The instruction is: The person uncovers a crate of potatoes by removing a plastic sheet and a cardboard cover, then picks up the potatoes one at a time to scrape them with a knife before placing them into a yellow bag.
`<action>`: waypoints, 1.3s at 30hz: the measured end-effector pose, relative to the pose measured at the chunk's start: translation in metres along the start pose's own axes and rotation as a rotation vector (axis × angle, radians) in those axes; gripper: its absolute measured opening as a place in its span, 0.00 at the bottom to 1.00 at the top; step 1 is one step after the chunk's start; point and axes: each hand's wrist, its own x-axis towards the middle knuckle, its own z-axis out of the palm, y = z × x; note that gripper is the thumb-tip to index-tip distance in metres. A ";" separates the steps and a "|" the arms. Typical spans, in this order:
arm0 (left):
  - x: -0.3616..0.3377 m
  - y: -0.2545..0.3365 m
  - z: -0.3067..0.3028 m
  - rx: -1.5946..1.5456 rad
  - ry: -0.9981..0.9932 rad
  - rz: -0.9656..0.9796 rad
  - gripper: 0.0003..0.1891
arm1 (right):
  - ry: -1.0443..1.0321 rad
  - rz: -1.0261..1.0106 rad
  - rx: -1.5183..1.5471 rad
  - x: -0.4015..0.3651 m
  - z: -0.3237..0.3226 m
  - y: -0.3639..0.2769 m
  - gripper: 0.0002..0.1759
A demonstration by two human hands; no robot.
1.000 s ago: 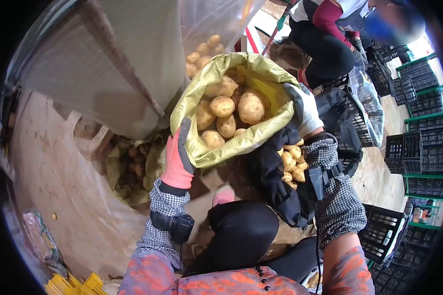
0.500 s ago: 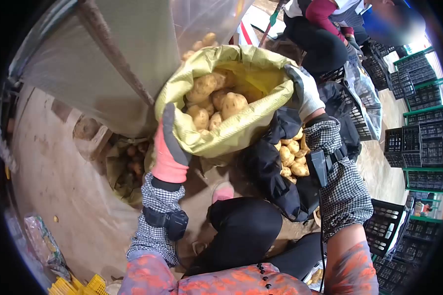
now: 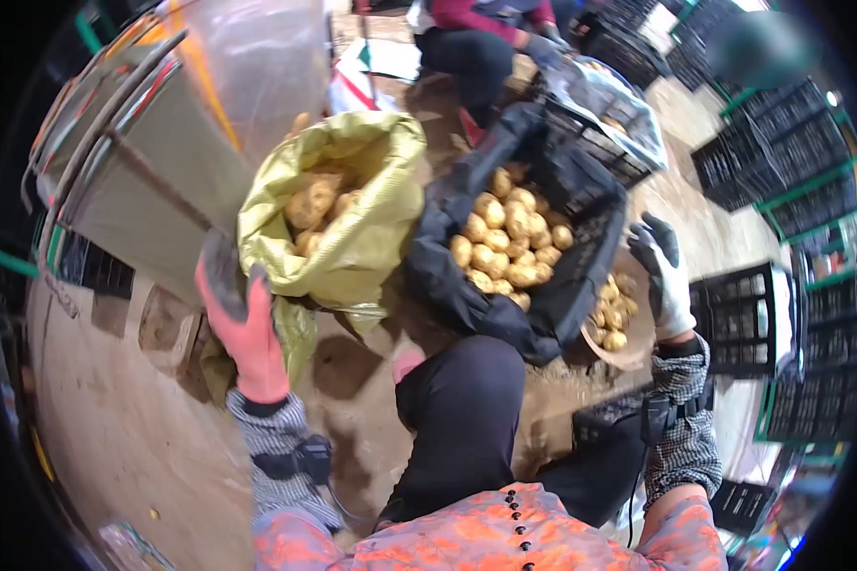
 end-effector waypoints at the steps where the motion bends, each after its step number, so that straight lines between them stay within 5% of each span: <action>1: 0.015 0.005 0.013 0.368 -0.331 0.089 0.32 | 0.055 0.019 0.005 -0.020 -0.029 -0.001 0.24; 2: 0.031 0.005 0.027 0.737 -0.656 0.199 0.35 | 0.106 0.035 0.013 -0.039 -0.053 -0.004 0.24; 6: 0.026 -0.096 0.054 1.153 -1.024 0.086 0.36 | 0.280 -0.024 0.031 -0.119 -0.130 -0.026 0.23; 8: -0.004 -0.140 0.043 1.574 -1.178 0.266 0.36 | 0.384 -0.046 0.021 -0.164 -0.177 -0.025 0.23; 10: -0.026 -0.170 0.023 1.562 -1.039 0.564 0.37 | 0.512 -0.018 0.001 -0.211 -0.232 -0.011 0.23; 11: -0.039 -0.160 0.028 1.620 -1.011 0.497 0.36 | 0.544 -0.022 0.026 -0.237 -0.251 -0.005 0.23; 15: -0.066 -0.134 0.034 1.299 -0.750 0.629 0.46 | 0.741 0.053 -0.151 -0.366 -0.310 -0.008 0.20; 20: -0.101 -0.040 0.106 0.900 -0.809 0.819 0.42 | 0.880 0.198 -0.128 -0.496 -0.345 0.078 0.15; 23: -0.168 0.049 0.193 0.634 -1.091 0.847 0.33 | 0.876 0.196 -0.223 -0.521 -0.318 0.138 0.14; 27: -0.259 0.097 0.290 0.341 -1.510 0.771 0.27 | 0.773 0.240 -0.446 -0.518 -0.263 0.176 0.22; 29: -0.308 0.096 0.326 0.285 -1.702 0.886 0.29 | 0.670 0.231 -0.723 -0.505 -0.248 0.184 0.33; 34: -0.444 0.052 0.377 -0.022 -2.312 1.057 0.36 | 0.569 0.553 -1.076 -0.493 -0.242 0.213 0.38; 36: -0.497 0.015 0.376 -0.256 -2.533 1.106 0.36 | 0.333 0.550 -0.968 -0.482 -0.243 0.220 0.32; 39: -0.557 -0.030 0.355 -0.410 -2.845 1.261 0.36 | 0.255 0.450 -1.073 -0.455 -0.238 0.224 0.18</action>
